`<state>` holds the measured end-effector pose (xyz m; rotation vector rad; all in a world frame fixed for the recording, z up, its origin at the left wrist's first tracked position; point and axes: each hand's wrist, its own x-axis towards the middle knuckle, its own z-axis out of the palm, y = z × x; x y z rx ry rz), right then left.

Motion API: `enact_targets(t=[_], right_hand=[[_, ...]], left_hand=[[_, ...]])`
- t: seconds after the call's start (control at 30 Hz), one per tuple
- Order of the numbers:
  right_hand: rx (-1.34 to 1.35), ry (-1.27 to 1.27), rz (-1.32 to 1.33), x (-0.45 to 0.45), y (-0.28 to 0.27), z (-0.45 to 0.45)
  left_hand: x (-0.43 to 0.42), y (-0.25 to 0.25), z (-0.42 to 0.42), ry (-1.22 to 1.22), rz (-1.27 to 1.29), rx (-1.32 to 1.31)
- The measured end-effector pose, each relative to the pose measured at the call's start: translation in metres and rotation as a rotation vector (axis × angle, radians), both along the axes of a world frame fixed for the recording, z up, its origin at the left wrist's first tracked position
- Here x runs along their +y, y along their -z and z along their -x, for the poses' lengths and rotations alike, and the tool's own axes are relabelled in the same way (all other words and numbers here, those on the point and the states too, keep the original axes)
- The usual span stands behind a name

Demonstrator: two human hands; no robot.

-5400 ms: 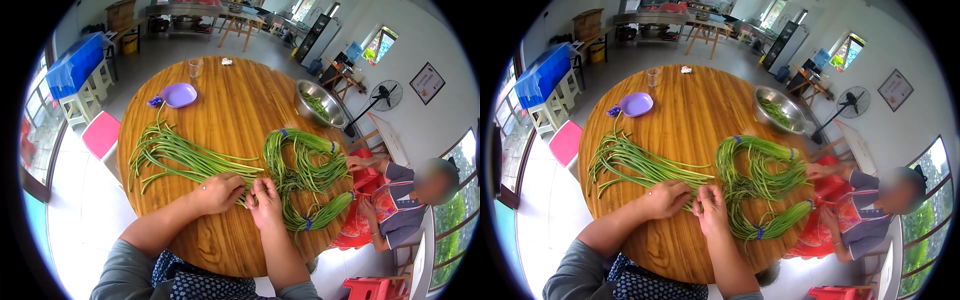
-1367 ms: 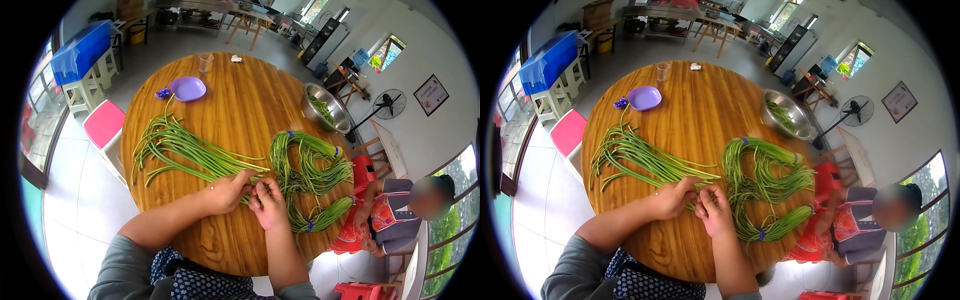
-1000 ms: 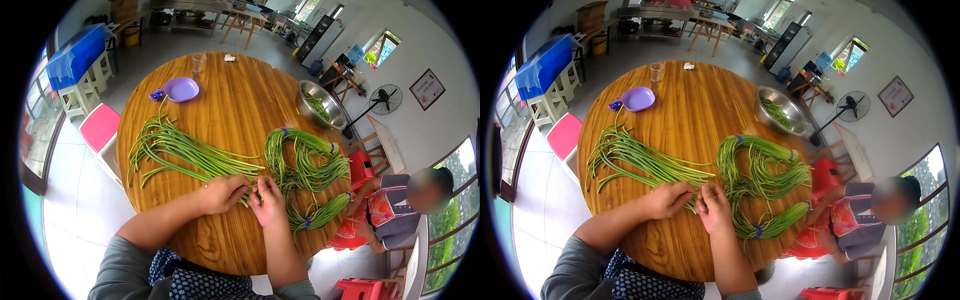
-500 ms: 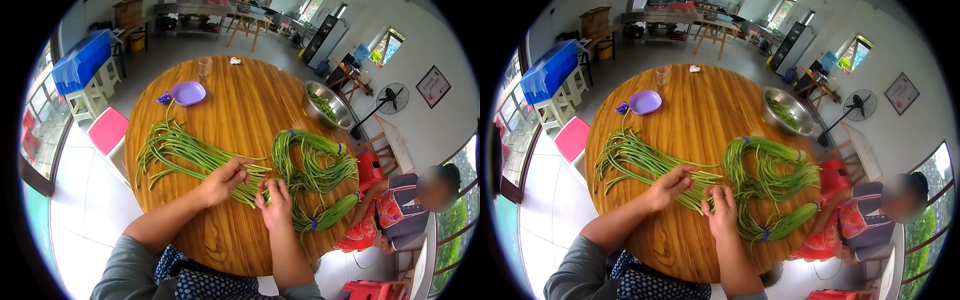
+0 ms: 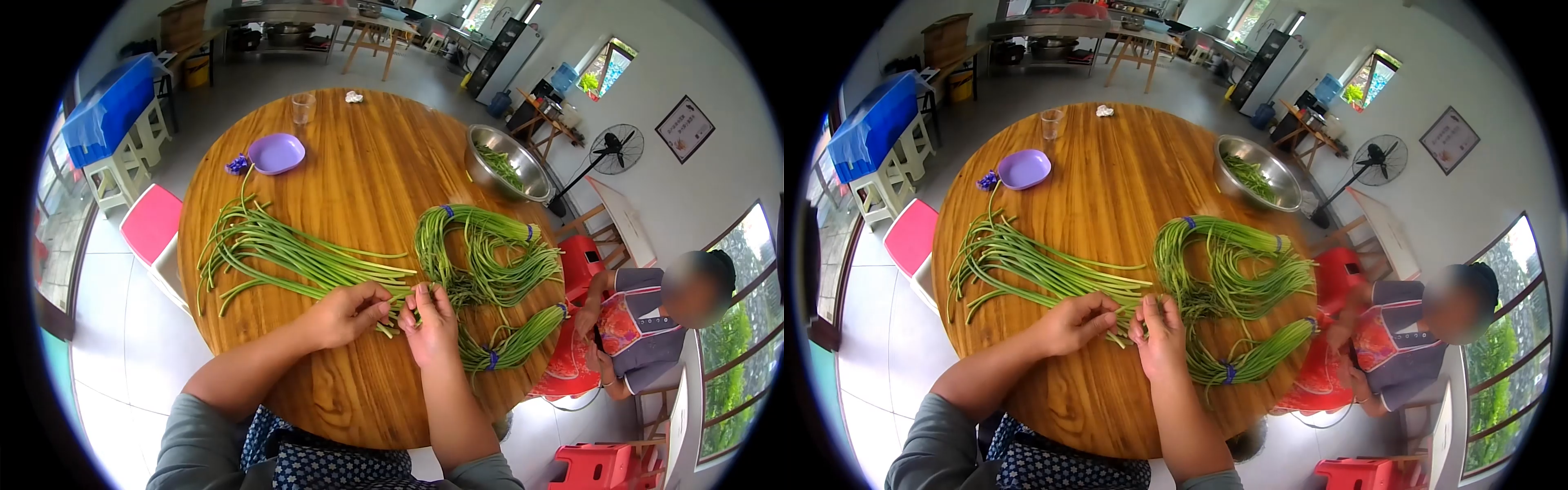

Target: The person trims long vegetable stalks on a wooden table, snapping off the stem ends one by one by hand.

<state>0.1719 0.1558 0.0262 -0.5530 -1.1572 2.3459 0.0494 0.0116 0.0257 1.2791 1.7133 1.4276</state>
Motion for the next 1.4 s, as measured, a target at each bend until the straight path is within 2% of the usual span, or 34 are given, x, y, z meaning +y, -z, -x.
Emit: enact_targets(t=[0.07,0.3,0.37,0.4,0.47,0.5,0.6,0.67,0.8,0.9,1.03,1.13,1.17,1.23,1.3,1.4], right_hand=[[0.015,-0.011,-0.072,-0.002,0.000,0.001],[0.006,-0.053,-0.134,-0.003,0.000,0.000],[0.025,-0.086,0.000,-0.004,-0.001,-0.001],[0.027,-0.085,-0.001,-0.004,0.000,-0.001],[0.025,-0.148,0.091,-0.004,0.003,-0.001],[0.003,-0.150,0.074,-0.009,0.005,0.001],[0.099,-0.173,0.135,-0.007,0.008,0.001],[0.147,-0.133,0.157,0.003,0.010,-0.001],[0.307,-0.166,0.265,0.021,0.000,-0.007],[0.257,0.036,0.437,0.022,-0.019,-0.011],[0.279,0.084,0.334,0.030,-0.030,-0.033],[0.334,0.086,0.362,0.021,-0.018,-0.066],[0.321,0.079,0.359,0.011,-0.014,-0.076],[0.141,0.226,0.459,-0.018,-0.018,-0.095],[0.087,0.243,0.510,-0.033,-0.017,-0.105],[0.004,0.308,0.568,-0.032,-0.024,-0.104]], left_hand=[[0.002,0.007,-0.001,0.079,-0.081,-0.344],[0.003,0.011,0.003,0.117,-0.128,-0.471],[0.003,0.011,0.001,0.075,-0.054,-0.357],[0.003,0.010,0.000,0.076,-0.055,-0.355],[0.003,0.007,-0.003,-0.027,-0.029,-0.139],[0.003,0.006,-0.006,-0.018,-0.035,-0.136],[0.005,0.005,-0.010,-0.013,-0.199,-0.074],[0.005,0.009,-0.004,-0.223,-0.131,0.112],[0.006,0.009,0.004,-0.239,-0.192,0.019],[0.004,0.005,0.003,-0.265,-0.153,0.026],[0.003,0.006,0.002,-0.258,-0.207,0.068],[0.000,0.000,0.000,-0.253,-0.192,0.153],[0.000,0.000,0.000,-0.237,-0.204,0.174],[-0.001,-0.001,-0.001,-0.232,-0.211,0.186],[-0.002,-0.002,-0.002,-0.232,-0.240,0.266],[-0.001,-0.001,-0.001,-0.230,-0.230,0.248]])
